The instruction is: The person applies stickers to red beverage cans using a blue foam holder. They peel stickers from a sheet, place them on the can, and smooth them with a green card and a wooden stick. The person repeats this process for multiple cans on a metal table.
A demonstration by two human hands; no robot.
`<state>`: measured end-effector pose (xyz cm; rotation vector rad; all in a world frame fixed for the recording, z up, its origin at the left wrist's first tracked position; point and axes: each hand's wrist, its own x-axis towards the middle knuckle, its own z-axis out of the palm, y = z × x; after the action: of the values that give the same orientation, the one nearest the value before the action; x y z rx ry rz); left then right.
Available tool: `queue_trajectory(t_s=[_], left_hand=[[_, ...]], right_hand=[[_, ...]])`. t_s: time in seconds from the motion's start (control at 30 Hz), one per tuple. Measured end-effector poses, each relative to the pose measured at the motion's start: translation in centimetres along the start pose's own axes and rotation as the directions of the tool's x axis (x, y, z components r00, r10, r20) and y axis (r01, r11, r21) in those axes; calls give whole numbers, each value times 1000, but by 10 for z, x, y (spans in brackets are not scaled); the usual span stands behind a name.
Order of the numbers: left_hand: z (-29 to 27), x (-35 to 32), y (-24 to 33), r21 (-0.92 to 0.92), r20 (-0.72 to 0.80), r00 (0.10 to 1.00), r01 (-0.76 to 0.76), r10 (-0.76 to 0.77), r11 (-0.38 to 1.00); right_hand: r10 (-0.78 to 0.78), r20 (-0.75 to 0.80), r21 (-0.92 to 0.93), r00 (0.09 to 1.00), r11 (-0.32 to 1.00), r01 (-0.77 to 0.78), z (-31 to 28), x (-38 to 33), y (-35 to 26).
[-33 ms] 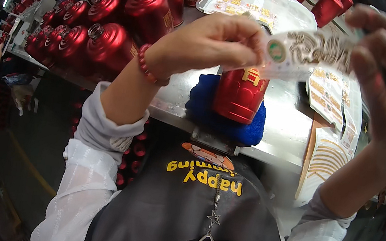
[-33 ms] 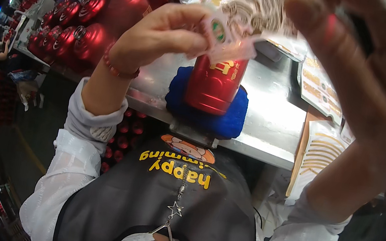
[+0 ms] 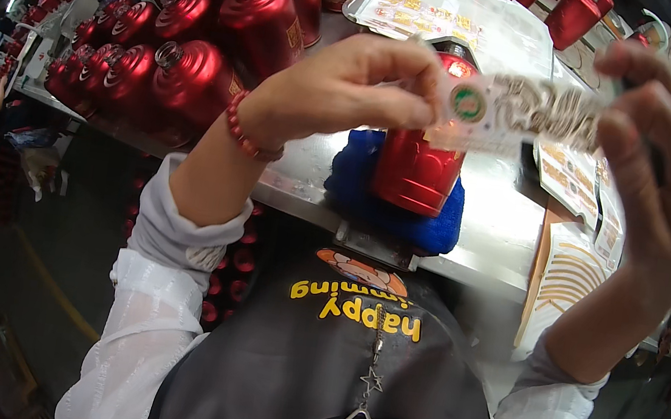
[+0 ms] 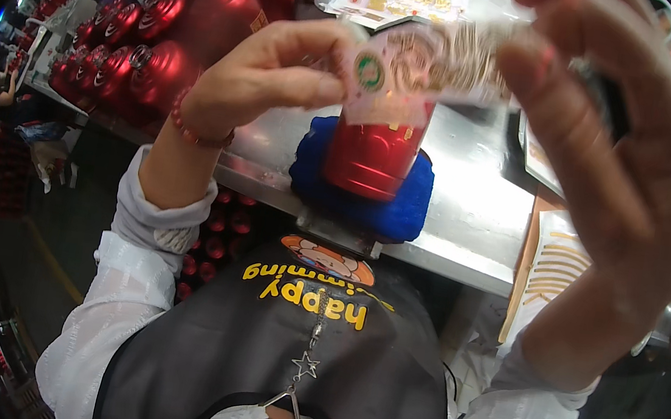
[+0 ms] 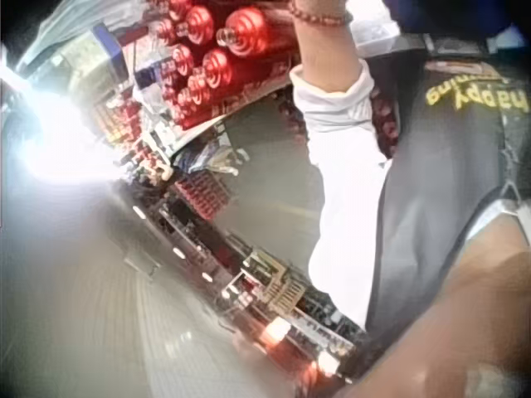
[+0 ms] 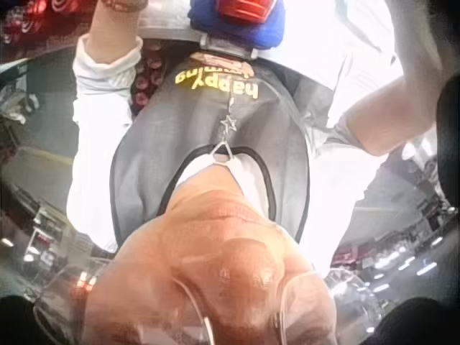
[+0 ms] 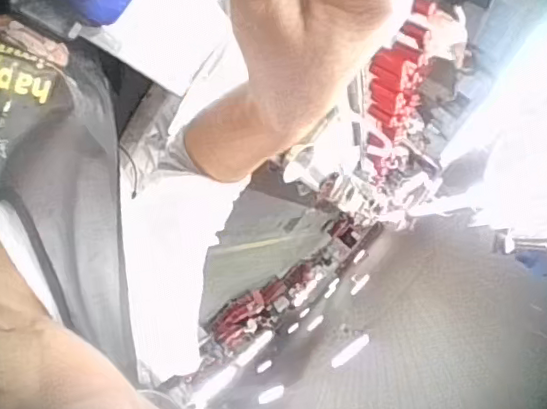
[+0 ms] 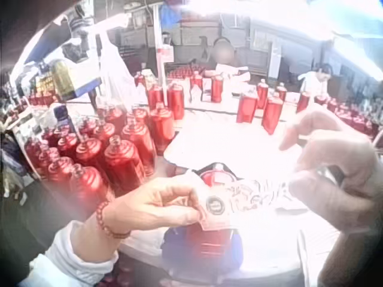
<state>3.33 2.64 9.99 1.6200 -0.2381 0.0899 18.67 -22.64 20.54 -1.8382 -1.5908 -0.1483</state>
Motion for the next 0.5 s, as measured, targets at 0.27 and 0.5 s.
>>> queue_trajectory(t_s=[0.27,0.5], left_hand=[[18,-41,-45,-124,-64,959,266,-276,956],[22,-41,-57,-188,-143,953,239,-267,953]], right_hand=[[450,32,402,892,811,-424,100,-107,30],[470,25,418,882,797,-436,121,-118,43]])
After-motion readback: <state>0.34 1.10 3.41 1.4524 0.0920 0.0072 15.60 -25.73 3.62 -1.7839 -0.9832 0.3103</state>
